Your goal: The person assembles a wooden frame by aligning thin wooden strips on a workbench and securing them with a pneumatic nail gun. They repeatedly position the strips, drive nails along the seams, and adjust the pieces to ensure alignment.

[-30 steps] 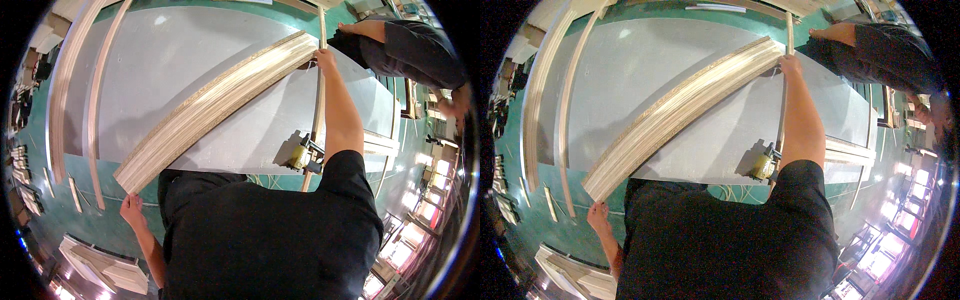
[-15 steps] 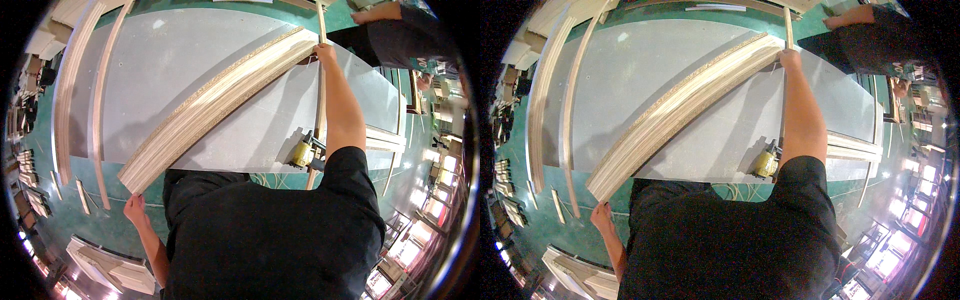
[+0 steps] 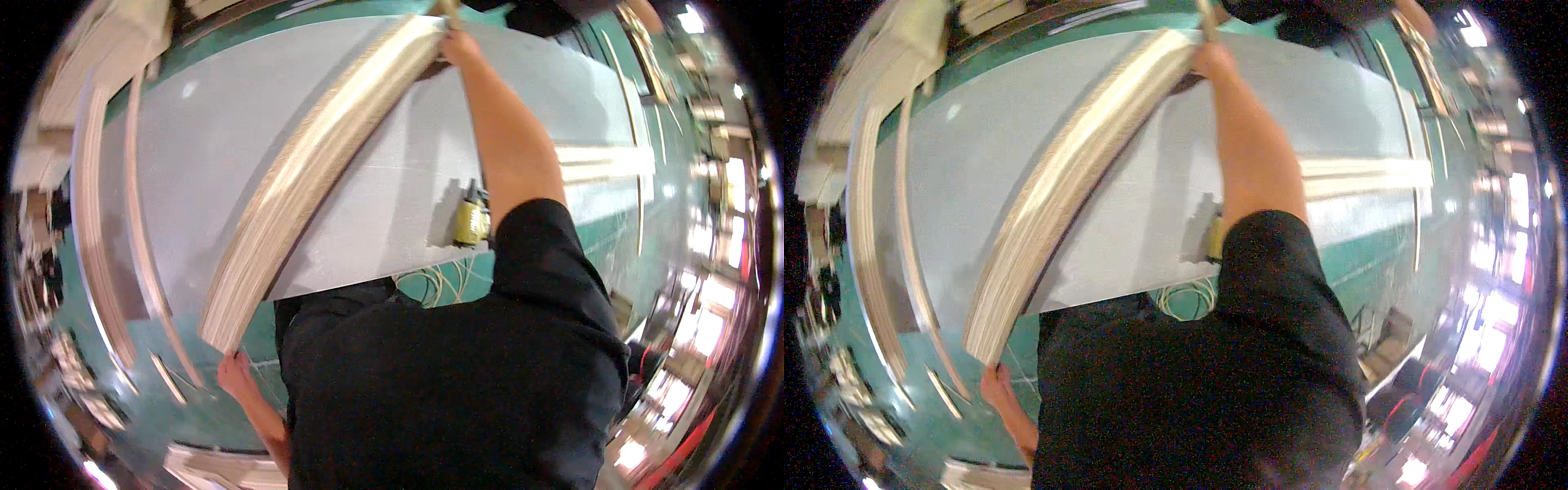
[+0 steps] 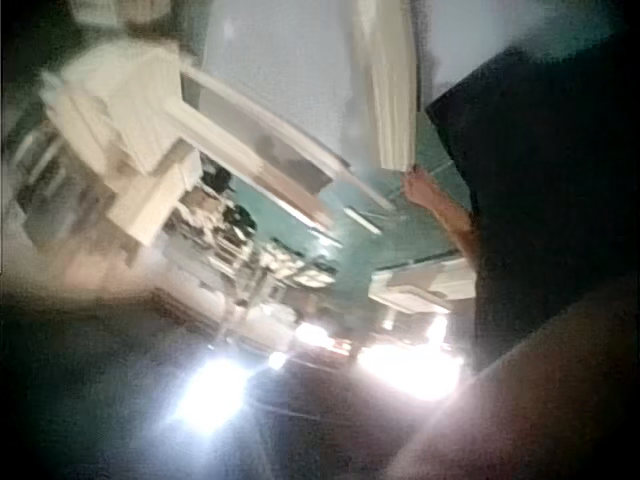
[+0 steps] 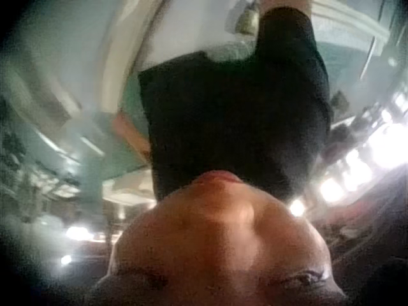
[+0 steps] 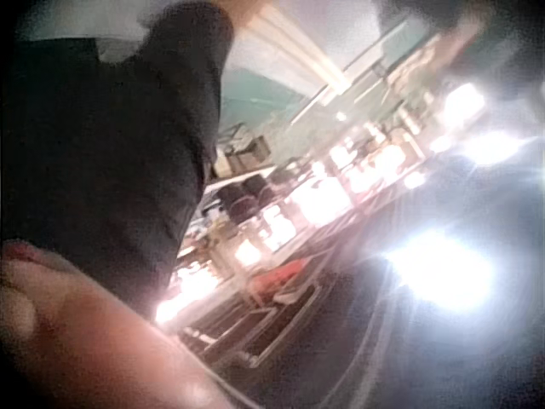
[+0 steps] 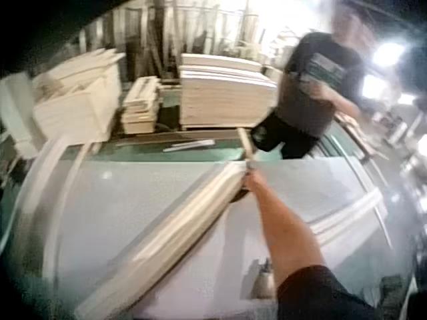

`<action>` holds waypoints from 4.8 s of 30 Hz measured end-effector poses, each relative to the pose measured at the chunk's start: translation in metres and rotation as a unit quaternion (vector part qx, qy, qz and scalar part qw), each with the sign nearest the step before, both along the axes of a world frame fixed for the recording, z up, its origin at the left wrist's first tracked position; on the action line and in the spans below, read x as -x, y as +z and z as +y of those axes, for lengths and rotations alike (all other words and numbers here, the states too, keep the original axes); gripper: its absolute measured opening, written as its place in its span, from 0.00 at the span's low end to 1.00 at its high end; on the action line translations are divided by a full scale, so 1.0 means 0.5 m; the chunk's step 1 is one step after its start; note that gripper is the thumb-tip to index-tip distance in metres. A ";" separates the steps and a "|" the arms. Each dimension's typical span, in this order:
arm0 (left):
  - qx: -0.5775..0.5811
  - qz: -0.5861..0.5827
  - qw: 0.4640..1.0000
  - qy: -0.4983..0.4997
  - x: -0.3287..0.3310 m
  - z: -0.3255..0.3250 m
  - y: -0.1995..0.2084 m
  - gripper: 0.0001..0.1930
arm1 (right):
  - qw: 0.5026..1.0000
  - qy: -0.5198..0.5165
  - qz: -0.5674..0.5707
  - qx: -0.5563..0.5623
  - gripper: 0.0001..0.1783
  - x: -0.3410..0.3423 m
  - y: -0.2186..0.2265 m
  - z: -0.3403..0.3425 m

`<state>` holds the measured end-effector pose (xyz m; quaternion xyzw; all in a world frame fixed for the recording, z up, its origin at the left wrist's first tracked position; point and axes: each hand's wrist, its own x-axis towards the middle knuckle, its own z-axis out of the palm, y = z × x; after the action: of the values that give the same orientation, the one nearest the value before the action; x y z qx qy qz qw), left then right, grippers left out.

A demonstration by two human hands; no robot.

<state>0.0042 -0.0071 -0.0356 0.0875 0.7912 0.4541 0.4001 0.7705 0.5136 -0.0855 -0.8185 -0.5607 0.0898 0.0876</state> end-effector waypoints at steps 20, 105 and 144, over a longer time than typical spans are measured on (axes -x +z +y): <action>0.027 0.469 0.660 -0.585 0.058 0.122 0.075 0.55 | 0.985 0.167 0.040 -0.032 0.31 0.265 0.218 -0.919; -0.104 0.433 0.692 -0.568 0.077 0.143 0.026 0.49 | 0.685 0.629 0.021 0.367 0.23 1.201 0.404 -0.590; -0.202 0.431 0.701 -0.531 0.083 0.130 -0.003 0.42 | 0.634 0.673 -0.051 0.377 0.41 1.276 0.383 -0.491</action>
<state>-0.0375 0.0580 -0.0370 0.7580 0.5889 0.2282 0.1632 0.1327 0.2679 0.1061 -0.1794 -0.8772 0.2853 -0.3419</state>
